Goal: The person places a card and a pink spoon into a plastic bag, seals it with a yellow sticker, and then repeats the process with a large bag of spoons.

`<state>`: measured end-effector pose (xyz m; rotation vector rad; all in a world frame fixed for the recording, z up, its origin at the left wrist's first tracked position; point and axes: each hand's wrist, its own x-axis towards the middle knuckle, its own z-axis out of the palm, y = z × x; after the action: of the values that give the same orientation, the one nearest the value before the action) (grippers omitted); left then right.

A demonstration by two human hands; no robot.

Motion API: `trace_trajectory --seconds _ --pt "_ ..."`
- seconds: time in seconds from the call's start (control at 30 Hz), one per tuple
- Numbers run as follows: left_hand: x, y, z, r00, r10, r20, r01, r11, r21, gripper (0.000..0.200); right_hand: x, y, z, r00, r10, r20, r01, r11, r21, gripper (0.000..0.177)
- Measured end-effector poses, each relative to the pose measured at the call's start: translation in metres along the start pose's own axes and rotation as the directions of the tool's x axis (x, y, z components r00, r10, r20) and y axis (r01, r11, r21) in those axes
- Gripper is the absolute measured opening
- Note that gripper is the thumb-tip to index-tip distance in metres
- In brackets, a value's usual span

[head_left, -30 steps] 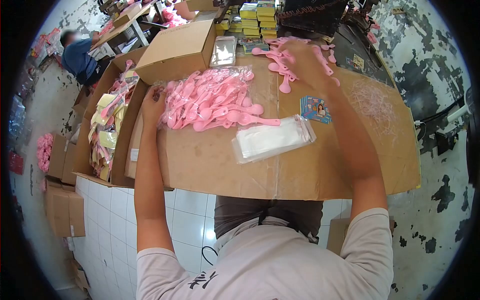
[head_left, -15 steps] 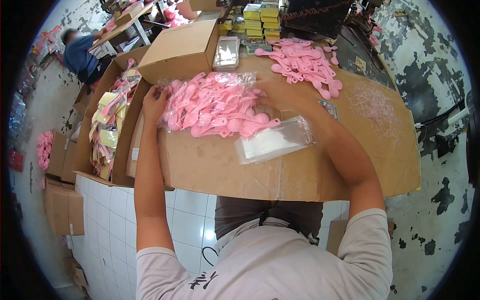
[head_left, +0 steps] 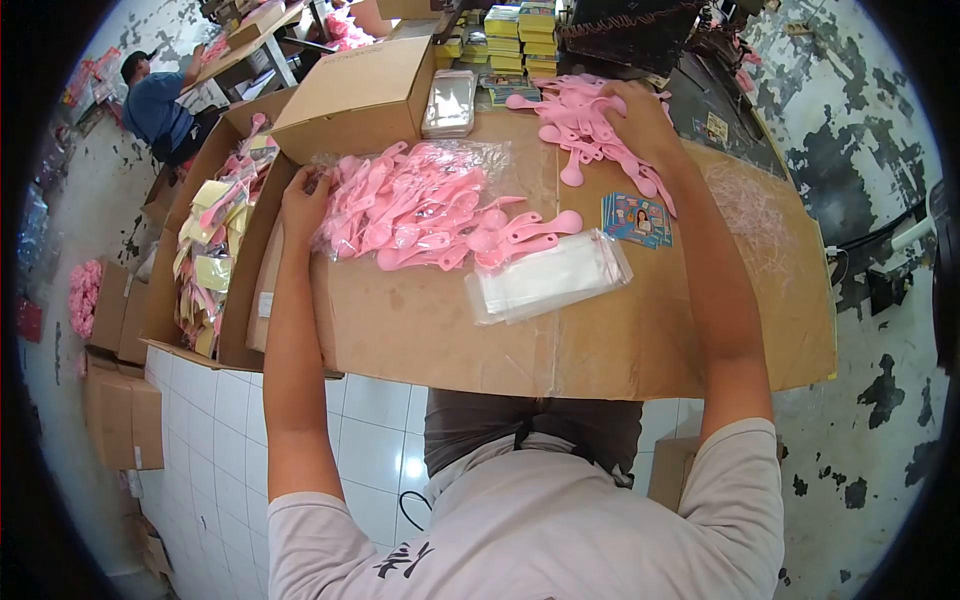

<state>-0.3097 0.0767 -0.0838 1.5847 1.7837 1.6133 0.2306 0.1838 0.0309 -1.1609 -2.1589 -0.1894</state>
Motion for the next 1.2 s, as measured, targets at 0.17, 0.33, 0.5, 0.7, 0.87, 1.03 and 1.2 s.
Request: trace_trajectory --seconds 0.17,0.33,0.5,0.7,0.87,1.03,1.2 --pt "0.001 0.003 -0.002 1.000 -0.004 0.000 0.004 0.997 0.083 0.032 -0.028 -0.065 -0.012 0.962 -0.187 0.197 0.114 0.936 0.334 0.037" --pt "0.003 -0.005 -0.001 1.000 0.013 -0.012 -0.012 0.999 0.053 0.035 -0.043 -0.126 -0.035 0.661 -0.306 0.686 0.051 0.929 0.366 0.037" --pt "0.000 0.005 -0.001 1.000 0.023 0.001 -0.023 0.997 0.071 0.035 -0.047 -0.115 -0.016 0.698 -0.358 0.620 -0.030 0.851 0.525 0.036" --pt "0.000 0.003 -0.002 1.000 0.022 0.006 -0.023 0.996 0.081 0.033 -0.051 -0.112 -0.004 0.701 -0.385 0.600 0.036 0.860 0.510 0.035" --pt "-0.001 0.006 0.000 1.000 0.026 0.012 -0.027 0.998 0.051 0.031 -0.057 -0.114 -0.003 0.709 -0.484 0.513 0.290 0.863 0.413 0.035" --pt "-0.004 0.014 -0.001 1.000 0.006 0.011 -0.007 0.999 0.051 0.030 -0.060 -0.130 -0.003 0.712 -0.495 0.498 0.457 0.865 0.207 0.036" --pt "-0.002 0.009 -0.001 1.000 0.001 0.010 -0.002 0.999 0.038 0.032 -0.041 -0.090 -0.034 0.716 -0.463 0.521 0.335 0.884 0.325 0.033"
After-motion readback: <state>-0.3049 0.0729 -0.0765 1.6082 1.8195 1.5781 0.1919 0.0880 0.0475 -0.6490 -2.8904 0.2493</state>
